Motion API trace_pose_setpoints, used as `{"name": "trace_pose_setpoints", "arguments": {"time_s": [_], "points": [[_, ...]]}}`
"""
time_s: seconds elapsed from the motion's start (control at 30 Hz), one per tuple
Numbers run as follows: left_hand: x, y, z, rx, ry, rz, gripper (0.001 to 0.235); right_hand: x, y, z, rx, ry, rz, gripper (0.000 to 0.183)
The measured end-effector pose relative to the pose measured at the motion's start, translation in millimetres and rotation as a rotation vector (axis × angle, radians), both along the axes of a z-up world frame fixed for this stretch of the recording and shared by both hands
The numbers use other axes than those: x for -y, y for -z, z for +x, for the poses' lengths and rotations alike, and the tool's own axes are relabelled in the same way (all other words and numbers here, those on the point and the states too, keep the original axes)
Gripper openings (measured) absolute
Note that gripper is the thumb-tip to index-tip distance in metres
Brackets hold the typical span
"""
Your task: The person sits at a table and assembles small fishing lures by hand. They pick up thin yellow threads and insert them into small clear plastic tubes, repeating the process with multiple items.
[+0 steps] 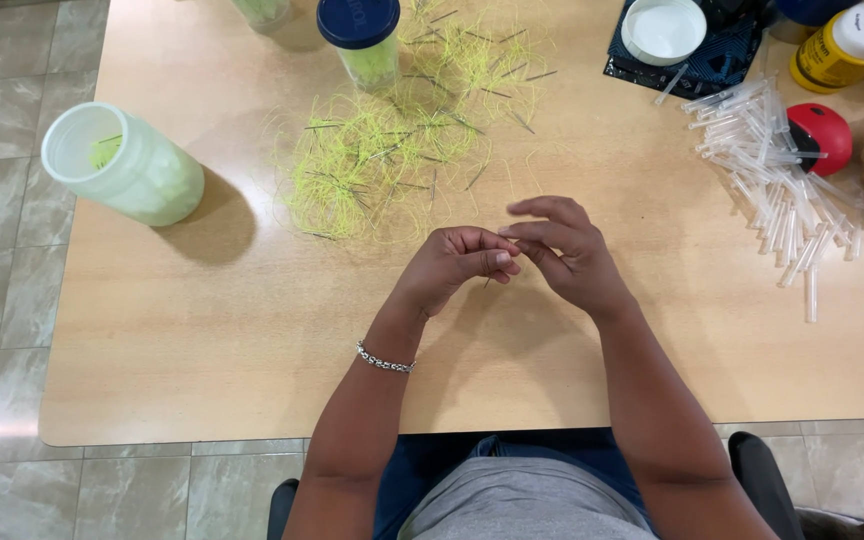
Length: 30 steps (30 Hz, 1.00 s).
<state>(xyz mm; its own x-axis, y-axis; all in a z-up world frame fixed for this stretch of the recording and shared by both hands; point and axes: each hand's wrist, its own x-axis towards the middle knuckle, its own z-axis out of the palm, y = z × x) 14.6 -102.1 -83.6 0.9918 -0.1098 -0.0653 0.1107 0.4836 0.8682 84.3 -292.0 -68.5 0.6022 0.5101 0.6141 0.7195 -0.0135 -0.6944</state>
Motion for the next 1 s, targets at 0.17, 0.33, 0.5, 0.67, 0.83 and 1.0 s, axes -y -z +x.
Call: {"name": "trace_pose_setpoints", "arguments": {"time_s": [0.17, 0.33, 0.5, 0.67, 0.83, 1.0], "points": [[1.2, -7.5, -2.1, 0.015, 0.037, -0.006, 0.024, 3.4, 0.7, 4.2, -0.049, 0.001, 0.026, 0.009], [2.7, -14.3, -5.0, 0.032, 0.079, -0.009, 0.024, 4.5, 9.8, 5.2, -0.027, 0.038, 0.046, 0.008], [1.7, -10.2, -4.9, 0.063, 0.125, 0.062, 0.023, 2.5, 11.0, 4.8, 0.027, 0.055, 0.055, 0.008], [-0.9, -13.1, -2.9, 0.046, 0.096, 0.068, 0.023, 1.9, 9.6, 5.9, 0.052, 0.061, 0.052, 0.008], [0.4, -12.4, -3.2, 0.033, 0.069, 0.062, 0.022, 0.2, 6.8, 3.4, 0.058, 0.072, 0.045, 0.008], [1.4, -10.7, -3.4, 0.036, 0.038, 0.053, 0.024, -2.1, 1.3, -1.1, 0.071, 0.09, 0.019, 0.01]]}}
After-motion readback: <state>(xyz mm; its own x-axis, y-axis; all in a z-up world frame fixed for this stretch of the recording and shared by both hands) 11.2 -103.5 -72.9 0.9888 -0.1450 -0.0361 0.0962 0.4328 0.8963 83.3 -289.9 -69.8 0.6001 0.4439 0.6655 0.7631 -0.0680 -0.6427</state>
